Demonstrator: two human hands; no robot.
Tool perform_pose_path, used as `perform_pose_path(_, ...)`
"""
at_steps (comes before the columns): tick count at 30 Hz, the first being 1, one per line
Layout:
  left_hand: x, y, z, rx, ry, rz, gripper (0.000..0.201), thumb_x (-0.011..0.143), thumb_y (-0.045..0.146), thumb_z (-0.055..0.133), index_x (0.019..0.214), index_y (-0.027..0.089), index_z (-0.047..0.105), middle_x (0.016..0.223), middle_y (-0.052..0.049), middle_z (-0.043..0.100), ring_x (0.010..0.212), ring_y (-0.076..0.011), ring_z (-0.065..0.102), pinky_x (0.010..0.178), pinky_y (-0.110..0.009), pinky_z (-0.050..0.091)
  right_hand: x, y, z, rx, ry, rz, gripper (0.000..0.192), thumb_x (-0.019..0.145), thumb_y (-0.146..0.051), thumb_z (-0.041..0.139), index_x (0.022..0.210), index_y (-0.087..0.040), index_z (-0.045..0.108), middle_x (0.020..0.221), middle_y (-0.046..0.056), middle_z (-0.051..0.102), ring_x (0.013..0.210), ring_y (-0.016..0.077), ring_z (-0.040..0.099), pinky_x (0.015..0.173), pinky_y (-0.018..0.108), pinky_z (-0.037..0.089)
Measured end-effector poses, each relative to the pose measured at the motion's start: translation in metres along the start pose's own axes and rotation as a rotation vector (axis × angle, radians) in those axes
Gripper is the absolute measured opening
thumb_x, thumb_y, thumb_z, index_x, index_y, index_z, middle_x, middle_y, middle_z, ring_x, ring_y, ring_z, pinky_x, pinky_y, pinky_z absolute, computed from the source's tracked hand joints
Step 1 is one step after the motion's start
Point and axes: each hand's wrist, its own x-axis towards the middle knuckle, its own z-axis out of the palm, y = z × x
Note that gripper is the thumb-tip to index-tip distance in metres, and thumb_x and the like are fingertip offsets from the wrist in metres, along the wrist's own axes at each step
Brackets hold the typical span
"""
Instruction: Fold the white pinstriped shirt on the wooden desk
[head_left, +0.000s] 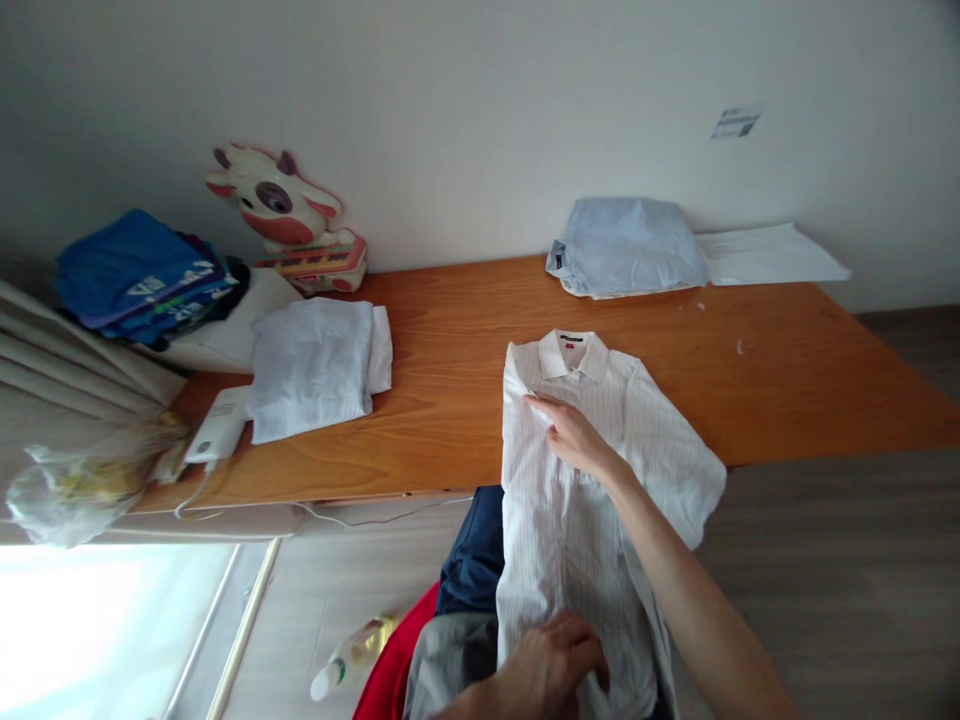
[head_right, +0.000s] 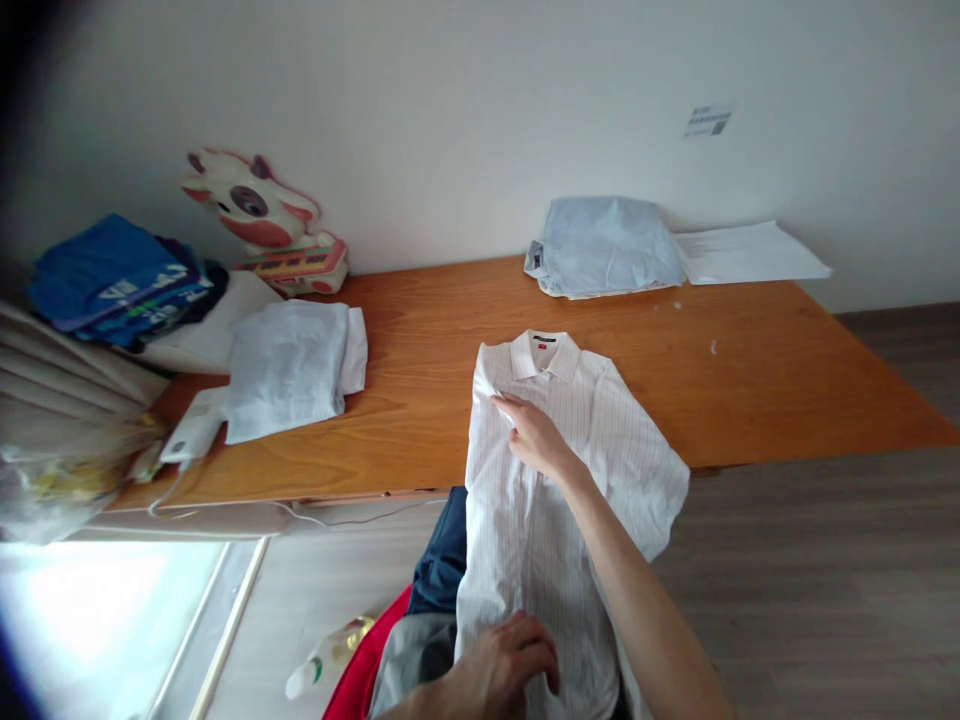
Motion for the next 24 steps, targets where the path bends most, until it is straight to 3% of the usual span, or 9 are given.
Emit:
perform_pose_path(2,-0.002,0.006,-0.007,-0.095,0.001,0.026,0.031,0.084,0.019,0.08,0.113,0.024,0.072,0.122,-0.005,0.076,0.113,-0.0235,0.073,0.101,-0.032,0.058,0.0,0.001,0.003,-0.022,0.011,-0.003,0.092,0.076,0.009,0.048,0.159,-0.027,0.059,0.164,0.005,0.058,0.154,0.0266,0.053,0.132,0.05,0.042)
perform_pose_path(4,-0.01,0.013,-0.016,-0.2,0.113,0.038,0.024,0.087,0.02,0.074,0.11,0.025,0.073,0.115,-0.005,0.078,0.11,-0.0236,0.074,0.1,-0.033,0.059,-0.001,0.003,0.004,-0.027,0.018,-0.003,0.092,0.076,0.009,0.048,0.16,-0.028,0.058,0.164,0.005,0.058,0.154,0.0267,0.053,0.131,0.05,0.044)
perform_pose_path(8,-0.033,0.011,-0.038,-0.299,0.754,-0.308,0.017,0.099,0.031,0.065,0.114,0.027,0.072,0.117,-0.01,0.076,0.115,-0.0285,0.071,0.102,-0.042,0.059,-0.002,0.008,0.004,0.003,0.0,-0.014,0.093,0.078,0.009,0.045,0.162,-0.029,0.055,0.166,0.004,0.056,0.156,0.0236,0.05,0.133,0.048,0.041)
perform_pose_path(10,-0.037,-0.004,-0.048,-0.38,1.021,-0.527,0.036,0.098,0.042,0.07,0.131,0.028,0.067,0.138,-0.011,0.07,0.13,-0.0312,0.066,0.112,-0.046,0.055,-0.003,0.009,0.003,0.013,-0.011,-0.018,0.093,0.078,0.009,0.044,0.162,-0.029,0.054,0.167,0.003,0.055,0.157,0.0229,0.049,0.134,0.049,0.039)
perform_pose_path(11,-0.037,-0.013,-0.05,-0.473,1.065,-0.599,0.049,0.097,0.047,0.073,0.14,0.028,0.063,0.145,-0.011,0.068,0.135,-0.0323,0.064,0.115,-0.048,0.054,-0.002,0.009,0.002,0.015,-0.012,-0.017,0.094,0.077,0.009,0.044,0.162,-0.029,0.054,0.167,0.003,0.055,0.157,0.0229,0.049,0.134,0.049,0.039)
perform_pose_path(14,-0.032,-0.038,-0.045,-0.841,0.866,-0.679,0.065,0.096,0.062,0.07,0.148,0.024,0.062,0.146,-0.014,0.07,0.134,-0.0342,0.066,0.115,-0.049,0.055,-0.002,0.007,-0.001,0.021,-0.02,-0.008,0.093,0.076,0.008,0.045,0.162,-0.028,0.055,0.167,0.004,0.055,0.157,0.0237,0.049,0.134,0.049,0.038)
perform_pose_path(17,-0.028,-0.051,-0.018,-0.936,0.62,-0.68,0.063,0.09,0.072,0.07,0.129,0.023,0.075,0.126,-0.012,0.079,0.12,-0.0374,0.072,0.105,-0.05,0.06,-0.002,0.007,-0.005,0.037,-0.038,0.004,0.092,0.078,0.007,0.044,0.163,-0.027,0.054,0.168,0.005,0.054,0.158,0.0236,0.047,0.134,0.05,0.037)
perform_pose_path(21,-0.034,-0.057,0.022,-0.776,0.697,-0.698,0.074,0.07,0.079,0.081,0.121,0.026,0.076,0.113,-0.014,0.08,0.109,-0.0447,0.073,0.094,-0.053,0.062,-0.002,0.008,-0.001,-0.001,-0.036,-0.003,0.092,0.078,0.006,0.045,0.164,-0.027,0.052,0.168,0.005,0.053,0.157,0.0237,0.048,0.134,0.05,0.038)
perform_pose_path(24,-0.043,-0.061,0.032,-0.625,0.69,-0.679,0.077,0.074,0.079,0.073,0.134,0.031,0.069,0.122,-0.015,0.077,0.117,-0.0484,0.07,0.101,-0.058,0.059,-0.005,0.005,0.007,-0.135,0.004,-0.014,0.09,0.081,0.004,0.05,0.166,-0.025,0.049,0.169,0.008,0.052,0.155,0.0302,0.049,0.131,0.055,0.04)
